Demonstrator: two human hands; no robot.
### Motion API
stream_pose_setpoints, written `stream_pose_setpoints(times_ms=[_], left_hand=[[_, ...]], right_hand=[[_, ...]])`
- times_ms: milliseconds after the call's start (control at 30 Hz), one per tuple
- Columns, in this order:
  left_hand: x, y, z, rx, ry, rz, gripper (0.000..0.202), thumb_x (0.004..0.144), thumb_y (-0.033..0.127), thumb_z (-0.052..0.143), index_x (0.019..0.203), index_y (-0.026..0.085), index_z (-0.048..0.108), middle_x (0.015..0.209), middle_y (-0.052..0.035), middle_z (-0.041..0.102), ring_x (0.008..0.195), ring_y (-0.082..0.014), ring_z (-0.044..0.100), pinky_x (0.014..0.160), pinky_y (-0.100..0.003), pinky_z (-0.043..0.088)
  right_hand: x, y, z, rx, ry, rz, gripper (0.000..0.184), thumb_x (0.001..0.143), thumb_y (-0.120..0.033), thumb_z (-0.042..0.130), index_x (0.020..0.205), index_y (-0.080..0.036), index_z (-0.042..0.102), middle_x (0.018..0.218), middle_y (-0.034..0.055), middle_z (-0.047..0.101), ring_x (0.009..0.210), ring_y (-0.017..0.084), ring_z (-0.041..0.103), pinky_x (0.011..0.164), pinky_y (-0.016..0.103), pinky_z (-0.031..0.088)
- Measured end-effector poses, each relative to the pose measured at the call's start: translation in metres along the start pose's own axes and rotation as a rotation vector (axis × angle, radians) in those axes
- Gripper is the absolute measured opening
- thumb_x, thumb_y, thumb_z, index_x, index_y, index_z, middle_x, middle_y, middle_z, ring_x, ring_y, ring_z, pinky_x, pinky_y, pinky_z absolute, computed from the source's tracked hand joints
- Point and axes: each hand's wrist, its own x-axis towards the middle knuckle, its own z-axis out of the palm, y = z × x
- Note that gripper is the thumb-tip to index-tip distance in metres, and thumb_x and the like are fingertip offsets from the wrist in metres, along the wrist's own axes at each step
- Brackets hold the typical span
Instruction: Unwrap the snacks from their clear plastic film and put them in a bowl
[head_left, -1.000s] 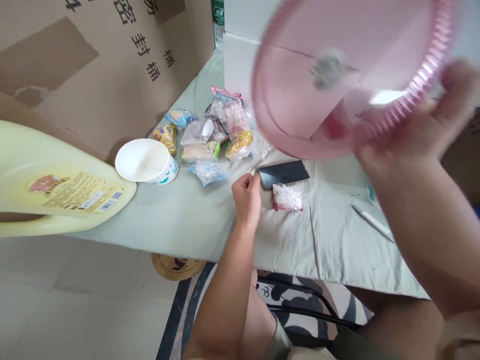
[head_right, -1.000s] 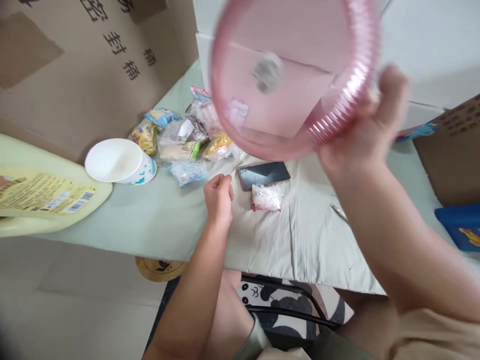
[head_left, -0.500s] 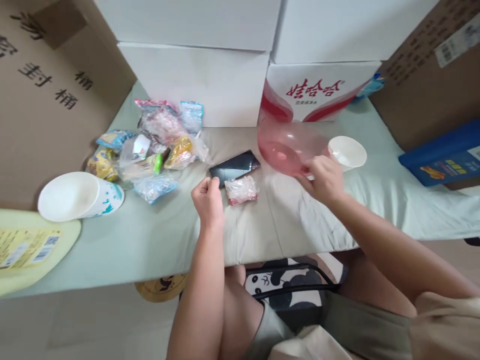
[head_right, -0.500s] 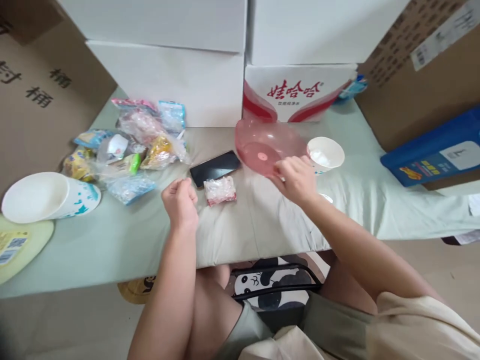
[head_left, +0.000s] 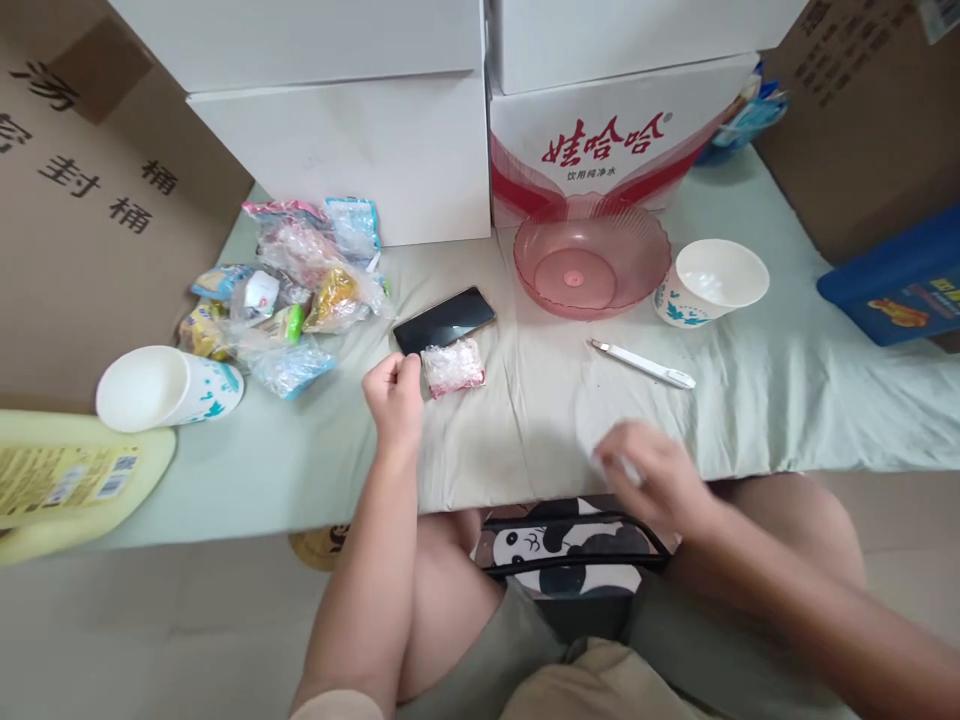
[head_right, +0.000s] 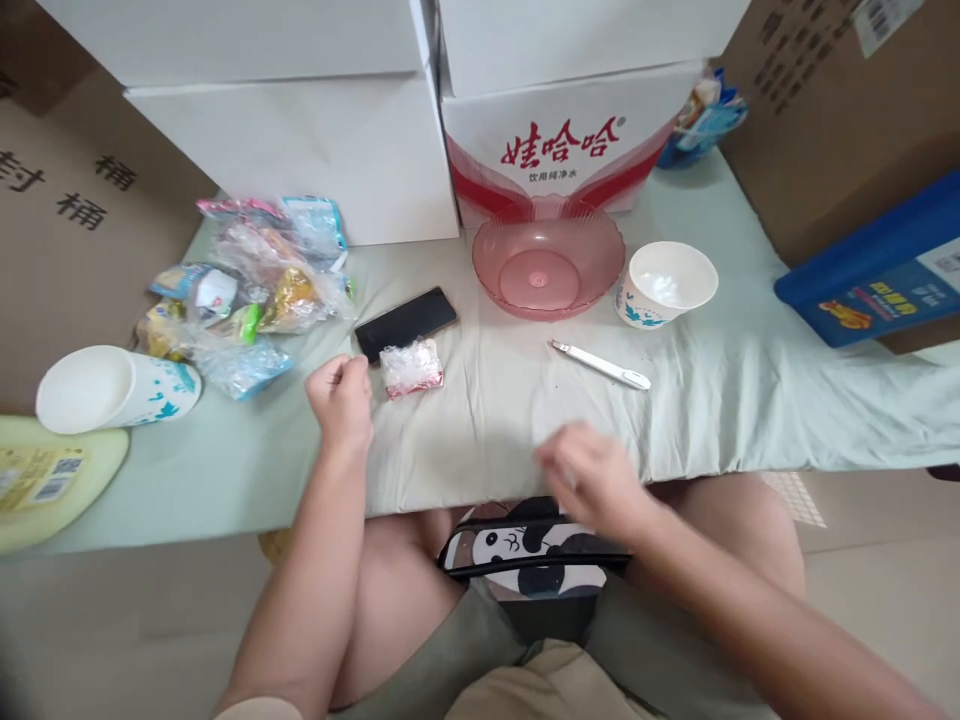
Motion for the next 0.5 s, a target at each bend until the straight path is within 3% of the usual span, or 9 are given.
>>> stream_pose_setpoints(times_ms=[100,200,267,367,500], left_hand=[[-0.001,-0.007,0.003,0.17,-0.039,0.094,0.043,0.077,0.024,0.06,0.055,0.021,0.023,0.056,0.005,0.019,0.055,-0.0089,0.02,0.053,-0.027,0.017],[-0.008,-0.009,0.006,0.303,-0.071,0.142,0.041,0.077,0.021,0.057,0.055,0.021,0.023,0.056,0.0048,0.019,0.056,-0.0093,0.021,0.055,-0.028,0.017],[-0.018,-0.007,0.008,0.341,-0.064,0.15,0.04,0.078,0.019,0.055,0.055,0.021,0.022,0.056,0.005,0.019,0.056,-0.0096,0.022,0.056,-0.028,0.018],[-0.043,0.0,0.012,0.364,-0.088,0.149,0.039,0.079,0.018,0.054,0.054,0.021,0.023,0.055,0.005,0.019,0.056,-0.0099,0.023,0.057,-0.029,0.019],[-0.092,0.006,0.011,0.452,-0.159,0.139,0.042,0.078,0.017,0.054,0.053,0.021,0.022,0.054,0.0053,0.018,0.055,-0.01,0.022,0.057,-0.029,0.019]], right_hand=[[-0.071,-0.047,0.045,0.318,-0.542,-0.024,0.02,0.093,-0.017,0.05,0.101,-0.023,0.067,0.086,0.0037,0.072,0.079,0.018,0.068,0.073,0.03,0.051],[-0.134,-0.075,0.098,0.321,-1.009,-0.07,0.016,0.088,-0.025,0.059,0.098,-0.025,0.072,0.091,0.0024,0.076,0.085,0.021,0.072,0.066,0.029,0.049],[-0.16,-0.081,0.119,0.253,-1.197,-0.123,0.014,0.085,-0.028,0.062,0.094,-0.027,0.072,0.094,0.0009,0.077,0.085,0.023,0.073,0.059,0.029,0.044],[-0.176,-0.08,0.121,0.179,-1.267,-0.144,0.016,0.089,-0.028,0.058,0.095,-0.025,0.073,0.097,0.0026,0.077,0.088,0.024,0.073,0.059,0.029,0.043],[-0.179,-0.086,0.101,0.251,-1.143,-0.136,0.033,0.086,-0.026,0.064,0.118,-0.021,0.068,0.119,0.0091,0.074,0.105,0.025,0.07,0.076,0.03,0.049]])
